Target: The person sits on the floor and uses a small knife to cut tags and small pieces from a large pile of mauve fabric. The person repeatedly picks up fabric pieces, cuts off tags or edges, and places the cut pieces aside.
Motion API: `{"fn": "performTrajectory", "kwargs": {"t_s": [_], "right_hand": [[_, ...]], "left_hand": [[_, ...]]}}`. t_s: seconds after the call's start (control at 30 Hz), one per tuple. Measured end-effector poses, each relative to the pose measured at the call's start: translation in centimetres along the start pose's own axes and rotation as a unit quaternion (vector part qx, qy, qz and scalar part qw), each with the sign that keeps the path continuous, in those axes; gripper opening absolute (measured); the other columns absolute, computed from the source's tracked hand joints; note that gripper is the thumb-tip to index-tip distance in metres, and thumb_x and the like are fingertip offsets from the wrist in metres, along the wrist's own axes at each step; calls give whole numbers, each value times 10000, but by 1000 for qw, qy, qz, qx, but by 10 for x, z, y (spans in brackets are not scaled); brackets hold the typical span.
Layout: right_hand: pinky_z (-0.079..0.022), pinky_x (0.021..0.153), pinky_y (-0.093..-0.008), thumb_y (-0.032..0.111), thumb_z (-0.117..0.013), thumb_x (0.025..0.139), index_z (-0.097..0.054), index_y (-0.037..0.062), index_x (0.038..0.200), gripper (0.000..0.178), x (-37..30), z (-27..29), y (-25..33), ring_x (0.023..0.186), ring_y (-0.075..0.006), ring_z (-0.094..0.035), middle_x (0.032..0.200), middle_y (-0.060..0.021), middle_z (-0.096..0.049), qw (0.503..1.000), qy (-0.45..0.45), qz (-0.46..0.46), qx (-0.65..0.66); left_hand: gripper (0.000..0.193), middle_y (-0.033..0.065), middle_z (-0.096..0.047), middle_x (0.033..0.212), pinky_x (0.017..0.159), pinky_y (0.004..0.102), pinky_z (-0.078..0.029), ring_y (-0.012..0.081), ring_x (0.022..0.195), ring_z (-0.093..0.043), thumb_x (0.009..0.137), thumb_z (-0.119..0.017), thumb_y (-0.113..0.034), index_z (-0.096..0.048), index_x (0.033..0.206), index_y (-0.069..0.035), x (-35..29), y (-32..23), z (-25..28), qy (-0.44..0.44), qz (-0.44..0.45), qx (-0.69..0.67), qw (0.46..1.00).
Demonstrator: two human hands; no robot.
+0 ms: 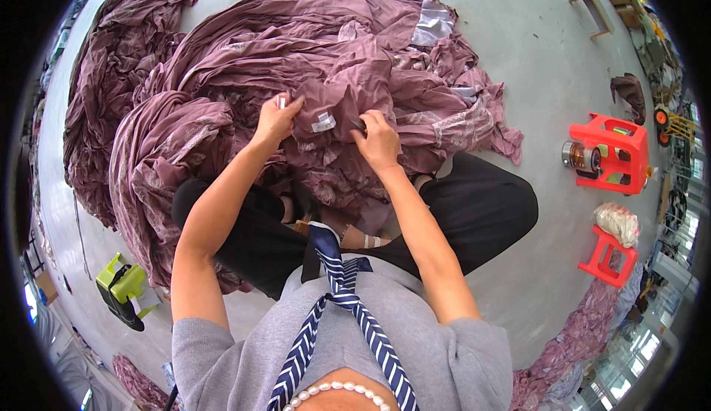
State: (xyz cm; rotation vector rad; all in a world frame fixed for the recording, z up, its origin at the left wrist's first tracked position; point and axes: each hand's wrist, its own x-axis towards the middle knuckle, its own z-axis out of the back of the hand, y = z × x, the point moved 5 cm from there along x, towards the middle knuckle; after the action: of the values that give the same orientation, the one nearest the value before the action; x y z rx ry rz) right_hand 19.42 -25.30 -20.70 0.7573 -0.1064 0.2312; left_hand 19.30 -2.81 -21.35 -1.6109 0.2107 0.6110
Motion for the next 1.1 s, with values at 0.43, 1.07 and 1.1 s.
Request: {"fn": "performTrajectory", "kwargs": {"t_s": [0.43, 1.07, 1.1], "right_hand": [[-238, 353, -186, 115, -609, 846, -577, 70, 837, 57, 73, 73, 3, 383, -31, -348, 552, 55, -460, 818, 61, -221, 527], [-466, 605, -277, 231, -595, 859, -559, 18, 965, 241, 117, 99, 29, 644, -169, -599, 699, -56, -599, 994, 43, 7, 96], [-465, 599, -282, 246, -581, 866, -553, 25, 971, 246, 110, 102, 51, 641, -183, -602, 711, -70, -598, 995, 32, 70, 58]], "left_hand": [[292, -68, -433, 578, 366, 188, -215, 23, 421, -314, 746, -754, -325, -586, 762, -88, -38, -67, -11, 231, 88, -10, 969], [110, -36, -551, 714, 387, 172, -229, 24, 439, -314, 897, -551, -200, -595, 946, -112, -46, -86, -20, 244, 94, -189, 947], [102, -29, -558, 718, 376, 172, -233, 27, 431, -321, 905, -537, -199, -587, 928, -113, -47, -85, -17, 235, 111, -237, 936]]}}
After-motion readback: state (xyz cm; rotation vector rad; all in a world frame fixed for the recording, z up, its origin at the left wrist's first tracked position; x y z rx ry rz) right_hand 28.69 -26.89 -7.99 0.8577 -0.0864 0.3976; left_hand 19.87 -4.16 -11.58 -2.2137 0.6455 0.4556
